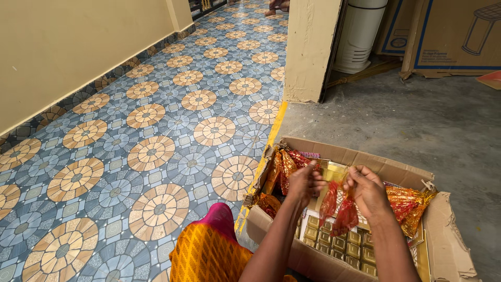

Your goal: The person sits on the floor and wraps small gold boxes in red and gold patterned paper. They fold the paper around each box, tie it with a yellow string, and place the finished packages into a cardboard box. Another person mops the floor in the background.

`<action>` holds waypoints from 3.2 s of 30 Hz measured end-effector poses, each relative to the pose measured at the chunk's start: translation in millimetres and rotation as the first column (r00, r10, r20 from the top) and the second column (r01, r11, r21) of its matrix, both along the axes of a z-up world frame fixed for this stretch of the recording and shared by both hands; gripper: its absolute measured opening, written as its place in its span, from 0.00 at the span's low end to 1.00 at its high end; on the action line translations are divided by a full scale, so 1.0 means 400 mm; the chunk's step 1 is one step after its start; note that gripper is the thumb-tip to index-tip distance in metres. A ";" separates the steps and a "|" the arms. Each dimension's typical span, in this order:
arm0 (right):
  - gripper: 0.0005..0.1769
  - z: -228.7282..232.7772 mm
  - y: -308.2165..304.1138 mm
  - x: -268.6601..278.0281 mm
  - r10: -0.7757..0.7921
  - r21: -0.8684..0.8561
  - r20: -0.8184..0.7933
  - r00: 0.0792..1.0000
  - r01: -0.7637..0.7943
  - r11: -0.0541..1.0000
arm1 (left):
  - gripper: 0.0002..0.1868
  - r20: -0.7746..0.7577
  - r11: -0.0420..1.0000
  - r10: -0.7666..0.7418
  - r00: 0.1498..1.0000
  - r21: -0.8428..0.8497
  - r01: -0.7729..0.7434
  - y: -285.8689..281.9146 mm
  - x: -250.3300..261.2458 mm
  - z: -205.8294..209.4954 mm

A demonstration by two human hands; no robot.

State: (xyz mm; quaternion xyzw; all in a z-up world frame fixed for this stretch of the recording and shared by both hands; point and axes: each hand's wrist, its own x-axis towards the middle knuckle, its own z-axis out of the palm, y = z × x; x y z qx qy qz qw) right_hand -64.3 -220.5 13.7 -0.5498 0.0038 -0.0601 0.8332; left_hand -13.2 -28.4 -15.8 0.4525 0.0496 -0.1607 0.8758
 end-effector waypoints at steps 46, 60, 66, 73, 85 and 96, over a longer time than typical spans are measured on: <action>0.26 -0.355 -0.656 0.182 -0.771 -0.957 0.283 0.570 0.115 -0.266 | 0.34 0.189 0.126 -0.795 0.577 0.981 -0.148 -0.292 -0.087 -0.273; 0.55 -0.252 -0.720 0.285 -0.875 -0.890 -0.229 0.427 -0.457 0.010 | 0.23 0.261 0.271 -0.842 0.472 0.961 -0.048 -0.289 -0.076 -0.337; 0.39 -0.255 -0.711 0.275 -0.855 -0.885 -0.258 0.450 -0.465 0.023 | 0.21 0.303 0.312 -0.833 0.464 0.948 -0.060 -0.282 -0.080 -0.348; 0.30 -0.303 -0.684 0.237 -0.827 -0.969 -0.033 0.561 -0.221 -0.111 | 0.22 0.284 0.284 -0.832 0.477 0.956 -0.074 -0.279 -0.090 -0.337; 0.24 -0.317 -0.601 0.157 -0.723 -0.950 0.150 0.674 -0.104 -0.294 | 0.24 0.135 0.142 -0.866 0.481 0.990 -0.021 -0.262 -0.132 -0.351; 0.28 -0.259 -0.582 0.174 -0.878 -0.998 -0.020 0.478 0.044 0.047 | 0.22 0.147 0.147 -0.904 0.401 0.989 -0.030 -0.235 -0.172 -0.470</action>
